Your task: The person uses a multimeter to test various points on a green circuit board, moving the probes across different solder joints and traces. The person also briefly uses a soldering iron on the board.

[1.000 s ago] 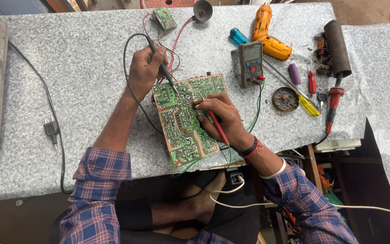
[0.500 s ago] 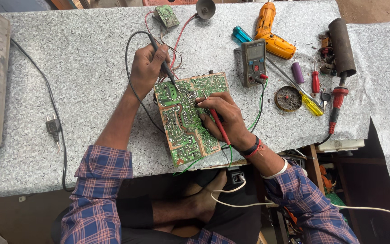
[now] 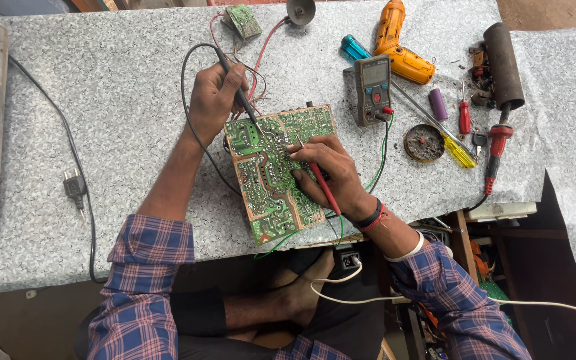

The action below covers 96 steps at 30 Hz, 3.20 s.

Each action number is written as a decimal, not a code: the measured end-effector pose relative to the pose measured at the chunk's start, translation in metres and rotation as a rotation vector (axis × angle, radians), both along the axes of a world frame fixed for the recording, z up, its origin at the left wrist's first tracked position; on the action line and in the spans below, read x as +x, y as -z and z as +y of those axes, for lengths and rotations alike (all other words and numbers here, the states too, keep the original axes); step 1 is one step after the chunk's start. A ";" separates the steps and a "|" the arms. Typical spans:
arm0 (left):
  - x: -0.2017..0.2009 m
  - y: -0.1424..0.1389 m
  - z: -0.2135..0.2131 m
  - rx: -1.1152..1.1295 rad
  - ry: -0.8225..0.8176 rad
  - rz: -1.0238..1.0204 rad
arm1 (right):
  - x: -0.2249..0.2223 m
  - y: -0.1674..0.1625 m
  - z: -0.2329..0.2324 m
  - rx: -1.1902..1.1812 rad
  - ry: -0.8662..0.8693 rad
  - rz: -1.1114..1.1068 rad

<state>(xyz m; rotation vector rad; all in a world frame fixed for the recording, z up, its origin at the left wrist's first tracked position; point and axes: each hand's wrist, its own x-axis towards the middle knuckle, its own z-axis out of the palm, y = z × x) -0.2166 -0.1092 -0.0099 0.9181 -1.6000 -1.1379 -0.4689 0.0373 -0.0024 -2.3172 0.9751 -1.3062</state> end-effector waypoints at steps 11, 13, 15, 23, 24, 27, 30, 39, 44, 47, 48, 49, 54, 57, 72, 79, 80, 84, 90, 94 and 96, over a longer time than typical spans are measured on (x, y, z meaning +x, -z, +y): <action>-0.003 0.000 0.001 -0.011 0.000 -0.009 | -0.004 -0.001 0.001 0.017 -0.010 0.000; -0.004 0.003 0.001 -0.008 0.003 0.005 | -0.004 -0.001 0.002 0.025 -0.004 0.003; -0.004 0.006 -0.001 -0.016 -0.009 -0.011 | -0.003 0.000 0.001 0.022 -0.007 0.002; -0.002 0.023 -0.008 -0.048 0.013 0.060 | -0.004 0.018 0.006 0.209 -0.069 -0.301; -0.001 0.024 -0.009 -0.049 0.007 0.047 | -0.007 0.022 0.005 0.252 -0.085 -0.394; -0.003 0.029 -0.010 -0.055 0.029 0.041 | -0.016 0.033 0.000 0.442 -0.135 -0.767; -0.003 0.032 -0.010 -0.089 0.080 0.071 | -0.022 0.037 -0.003 0.409 -0.174 -0.745; -0.005 0.035 -0.007 -0.146 0.028 0.000 | -0.020 0.026 0.005 0.549 -0.106 -0.559; -0.008 0.035 -0.006 -0.104 0.016 0.011 | -0.021 0.024 0.004 0.380 -0.119 -0.408; -0.008 0.035 -0.007 -0.146 0.002 -0.028 | -0.020 0.024 0.005 0.336 -0.091 -0.355; -0.008 0.035 -0.008 -0.149 0.000 -0.033 | -0.019 0.023 0.004 0.304 -0.078 -0.328; -0.008 0.035 -0.008 -0.150 -0.002 -0.037 | -0.019 0.023 0.004 0.299 -0.079 -0.326; -0.009 0.037 -0.008 -0.125 0.003 -0.009 | -0.020 0.022 0.005 0.311 -0.069 -0.322; -0.009 0.038 -0.008 -0.131 0.007 -0.001 | -0.021 0.022 0.005 0.311 -0.061 -0.311; -0.007 0.032 -0.002 -0.140 0.010 -0.013 | -0.020 0.020 0.008 0.203 0.101 -0.238; -0.009 0.016 0.000 -0.032 0.034 0.079 | -0.010 0.004 0.013 0.190 0.119 -0.217; -0.010 0.014 -0.001 -0.043 0.040 0.086 | -0.010 0.002 0.012 0.140 0.107 -0.168; -0.011 0.009 -0.001 -0.039 0.006 0.030 | -0.010 -0.005 0.007 0.067 0.059 -0.025; -0.009 0.005 -0.001 -0.037 0.000 0.005 | -0.009 -0.007 0.008 0.033 -0.058 -0.039; -0.007 0.004 0.000 -0.028 -0.002 -0.009 | -0.007 -0.007 0.008 0.081 -0.022 -0.029; -0.007 0.003 0.000 -0.029 0.001 -0.007 | -0.007 -0.007 0.006 0.042 0.014 0.107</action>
